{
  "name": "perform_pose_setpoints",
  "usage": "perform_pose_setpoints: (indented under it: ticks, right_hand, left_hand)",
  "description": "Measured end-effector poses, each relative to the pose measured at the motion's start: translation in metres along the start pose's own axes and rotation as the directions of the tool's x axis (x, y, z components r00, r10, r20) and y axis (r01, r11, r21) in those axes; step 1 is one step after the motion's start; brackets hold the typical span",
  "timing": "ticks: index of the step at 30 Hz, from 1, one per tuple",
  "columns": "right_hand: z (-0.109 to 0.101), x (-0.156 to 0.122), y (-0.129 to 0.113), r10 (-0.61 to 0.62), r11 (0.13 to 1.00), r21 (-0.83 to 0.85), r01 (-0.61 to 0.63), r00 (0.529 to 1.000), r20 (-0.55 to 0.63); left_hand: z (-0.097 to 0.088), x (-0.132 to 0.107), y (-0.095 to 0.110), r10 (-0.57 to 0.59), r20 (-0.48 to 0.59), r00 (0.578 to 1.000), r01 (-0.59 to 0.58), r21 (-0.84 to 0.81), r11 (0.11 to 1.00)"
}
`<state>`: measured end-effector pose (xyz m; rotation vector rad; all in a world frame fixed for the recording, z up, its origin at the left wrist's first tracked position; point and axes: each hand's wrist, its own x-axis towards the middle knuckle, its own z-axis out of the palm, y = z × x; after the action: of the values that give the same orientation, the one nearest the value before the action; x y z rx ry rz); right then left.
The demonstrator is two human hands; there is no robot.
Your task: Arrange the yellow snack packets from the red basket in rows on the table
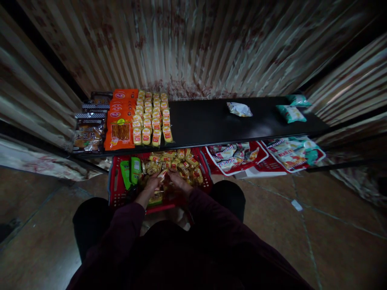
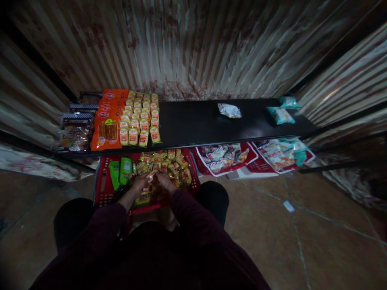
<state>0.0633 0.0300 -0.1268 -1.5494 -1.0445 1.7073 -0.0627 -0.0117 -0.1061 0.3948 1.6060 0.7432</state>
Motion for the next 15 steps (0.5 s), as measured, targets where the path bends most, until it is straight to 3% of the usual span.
perform_pose_setpoints:
  ticks: [7,15]
  right_hand:
    - [-0.003,-0.011,-0.01,0.033,0.993,0.116,-0.032,0.999,-0.009]
    - [-0.003,-0.018,-0.019,-0.064,0.975,0.21,0.067,0.998,-0.023]
  left_hand:
    - [0.0,-0.021,0.008,0.009,0.021,1.0,-0.006,-0.127,0.992]
    - [0.0,-0.04,0.009,0.006,0.001,1.0,-0.005,-0.194,0.981]
